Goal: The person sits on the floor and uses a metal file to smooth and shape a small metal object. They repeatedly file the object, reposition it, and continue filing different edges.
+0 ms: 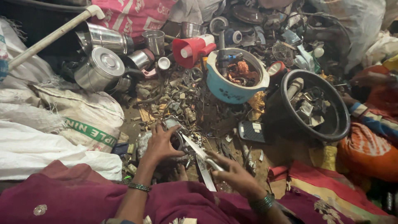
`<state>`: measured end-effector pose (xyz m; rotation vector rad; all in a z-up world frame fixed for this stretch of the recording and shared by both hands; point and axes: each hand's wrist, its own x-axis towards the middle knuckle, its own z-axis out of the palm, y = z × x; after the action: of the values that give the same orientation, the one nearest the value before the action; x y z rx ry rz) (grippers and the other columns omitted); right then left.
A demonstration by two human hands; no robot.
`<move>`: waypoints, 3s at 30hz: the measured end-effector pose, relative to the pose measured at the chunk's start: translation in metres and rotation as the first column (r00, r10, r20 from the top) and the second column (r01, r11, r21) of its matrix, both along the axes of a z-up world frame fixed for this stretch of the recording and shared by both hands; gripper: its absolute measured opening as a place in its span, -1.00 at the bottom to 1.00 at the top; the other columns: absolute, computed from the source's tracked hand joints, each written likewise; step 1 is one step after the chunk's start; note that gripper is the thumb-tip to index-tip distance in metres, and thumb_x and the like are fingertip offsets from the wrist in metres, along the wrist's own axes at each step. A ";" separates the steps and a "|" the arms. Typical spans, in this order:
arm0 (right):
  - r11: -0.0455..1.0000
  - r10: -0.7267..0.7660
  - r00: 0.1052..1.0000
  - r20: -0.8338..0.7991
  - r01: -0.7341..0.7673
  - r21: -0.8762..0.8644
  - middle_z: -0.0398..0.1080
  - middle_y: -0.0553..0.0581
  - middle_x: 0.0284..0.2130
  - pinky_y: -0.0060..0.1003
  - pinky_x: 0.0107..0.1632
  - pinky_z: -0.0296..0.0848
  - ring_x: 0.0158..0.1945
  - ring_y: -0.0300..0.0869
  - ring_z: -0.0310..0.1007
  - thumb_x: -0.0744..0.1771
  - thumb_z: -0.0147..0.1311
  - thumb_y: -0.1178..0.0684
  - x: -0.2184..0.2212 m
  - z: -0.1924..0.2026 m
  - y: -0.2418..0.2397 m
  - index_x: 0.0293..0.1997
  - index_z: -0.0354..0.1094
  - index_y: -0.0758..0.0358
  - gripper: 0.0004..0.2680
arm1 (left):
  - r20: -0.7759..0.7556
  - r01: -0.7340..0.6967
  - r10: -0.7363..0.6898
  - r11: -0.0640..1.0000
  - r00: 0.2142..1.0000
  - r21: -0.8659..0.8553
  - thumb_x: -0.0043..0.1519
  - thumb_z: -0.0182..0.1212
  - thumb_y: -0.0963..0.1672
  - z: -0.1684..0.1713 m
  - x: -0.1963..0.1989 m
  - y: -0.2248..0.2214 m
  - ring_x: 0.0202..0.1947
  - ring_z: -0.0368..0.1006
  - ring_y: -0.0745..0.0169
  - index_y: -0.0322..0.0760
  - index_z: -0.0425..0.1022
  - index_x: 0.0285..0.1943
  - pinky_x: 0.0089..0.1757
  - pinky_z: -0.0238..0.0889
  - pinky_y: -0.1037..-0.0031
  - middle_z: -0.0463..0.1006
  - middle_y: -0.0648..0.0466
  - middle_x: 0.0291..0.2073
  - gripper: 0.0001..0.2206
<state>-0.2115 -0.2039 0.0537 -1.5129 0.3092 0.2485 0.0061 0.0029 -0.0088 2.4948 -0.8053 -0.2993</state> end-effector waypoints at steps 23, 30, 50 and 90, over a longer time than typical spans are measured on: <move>0.326 0.278 0.960 0.007 -0.087 -0.941 0.42 0.35 -0.19 -0.05 -0.28 0.52 -0.34 0.11 0.51 0.19 0.17 0.30 -0.008 -0.025 0.035 0.44 -0.05 0.39 -0.36 | 0.026 -0.003 0.003 1.000 1.000 -0.021 -0.40 0.66 0.10 -0.001 0.002 -0.004 0.42 -0.14 -0.64 0.25 0.32 0.38 0.22 0.15 -0.09 -0.11 -0.48 0.43 0.00; 0.232 0.346 0.938 -0.032 -0.118 -0.966 0.36 0.40 -0.13 -0.09 -0.29 0.53 -0.34 0.14 0.51 0.10 0.32 0.24 -0.009 -0.014 0.041 0.44 -0.14 0.50 -0.22 | 0.039 -0.005 0.006 1.000 0.999 -0.030 -0.39 0.66 0.09 -0.007 0.003 -0.001 0.41 -0.10 -0.63 0.26 0.32 0.38 0.21 0.17 -0.08 -0.10 -0.51 0.42 -0.01; -0.307 0.543 0.838 -0.062 0.129 -0.943 0.37 0.19 -0.29 -0.26 -0.42 0.51 -0.33 -0.06 0.49 0.26 0.01 0.20 0.005 -0.013 -0.011 0.41 0.14 0.30 -0.50 | 0.028 -0.021 0.022 0.999 0.999 -0.041 -0.41 0.64 0.12 -0.009 0.005 -0.001 0.35 0.08 -0.50 0.31 0.32 0.38 0.15 0.29 0.01 0.00 -0.46 0.42 0.00; 0.346 -0.193 0.936 -0.295 -0.217 -0.913 0.50 0.37 -0.28 0.00 -0.20 0.50 -0.21 0.18 0.54 0.28 0.19 -0.05 0.057 -0.248 -0.102 -0.08 0.46 0.28 -0.76 | -0.178 -0.044 0.023 0.992 0.984 -0.117 -0.45 0.62 0.14 -0.010 0.033 0.006 0.26 0.31 -0.39 0.27 0.26 0.43 0.14 0.34 0.13 -0.02 -0.44 0.44 0.08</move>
<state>-0.1542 -0.3056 -0.1941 -2.6746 0.8538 0.3941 0.0391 0.0087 -0.0187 2.3290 -0.6878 -0.4401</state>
